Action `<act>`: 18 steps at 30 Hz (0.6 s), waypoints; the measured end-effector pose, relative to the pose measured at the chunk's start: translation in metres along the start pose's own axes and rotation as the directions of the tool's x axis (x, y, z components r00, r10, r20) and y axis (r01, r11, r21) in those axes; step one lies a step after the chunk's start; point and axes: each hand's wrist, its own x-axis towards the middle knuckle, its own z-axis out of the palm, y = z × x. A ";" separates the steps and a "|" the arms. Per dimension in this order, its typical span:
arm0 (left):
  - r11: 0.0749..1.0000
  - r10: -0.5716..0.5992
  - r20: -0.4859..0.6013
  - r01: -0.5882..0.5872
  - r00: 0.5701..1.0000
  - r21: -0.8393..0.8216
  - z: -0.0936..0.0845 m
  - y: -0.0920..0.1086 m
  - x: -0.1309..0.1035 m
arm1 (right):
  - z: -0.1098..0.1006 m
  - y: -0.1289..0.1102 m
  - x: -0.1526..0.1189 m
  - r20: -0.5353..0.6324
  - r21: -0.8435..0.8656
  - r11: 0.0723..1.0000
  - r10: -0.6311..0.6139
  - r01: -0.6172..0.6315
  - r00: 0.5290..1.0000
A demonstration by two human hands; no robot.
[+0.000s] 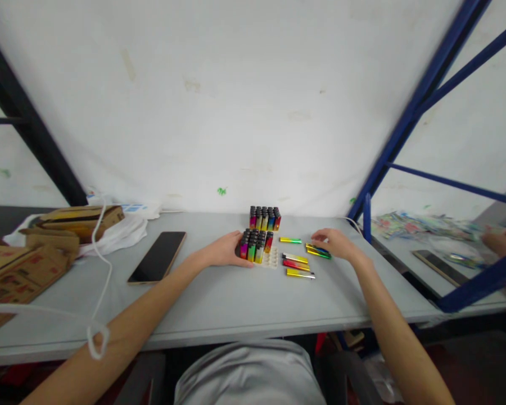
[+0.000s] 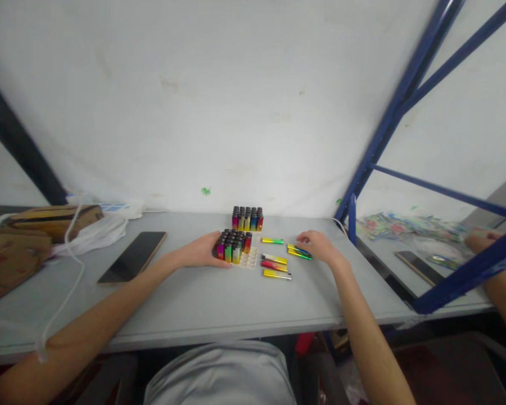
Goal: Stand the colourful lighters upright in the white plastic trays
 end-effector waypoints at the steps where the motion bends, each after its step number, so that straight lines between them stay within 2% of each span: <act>1: 1.000 0.002 -0.004 -0.002 1.000 0.000 0.000 -0.001 0.000 | -0.001 0.009 -0.005 0.013 -0.025 0.999 0.030 -0.029 0.999; 5: 1.000 0.001 -0.034 -0.002 0.999 -0.031 0.002 -0.004 0.000 | 0.004 0.028 -0.018 0.063 0.023 0.998 0.062 -0.064 0.996; 10: 0.998 0.008 -0.047 -0.011 0.999 -0.068 0.004 -0.011 0.001 | 0.010 0.024 -0.018 -0.046 0.147 0.989 0.025 -0.018 0.999; 12: 0.998 0.012 -0.048 -0.015 0.999 -0.064 0.005 -0.013 0.001 | 0.009 0.014 -0.013 -0.102 0.259 0.966 0.036 -0.009 0.994; 14: 0.998 0.024 -0.049 -0.027 0.999 -0.062 0.006 -0.014 0.002 | 0.008 -0.004 -0.006 -0.117 0.427 0.904 0.034 0.019 0.993; 18: 0.997 0.021 -0.046 -0.024 0.999 -0.072 0.005 -0.011 0.001 | 0.009 -0.053 0.014 -0.135 0.713 0.691 -0.035 0.122 0.990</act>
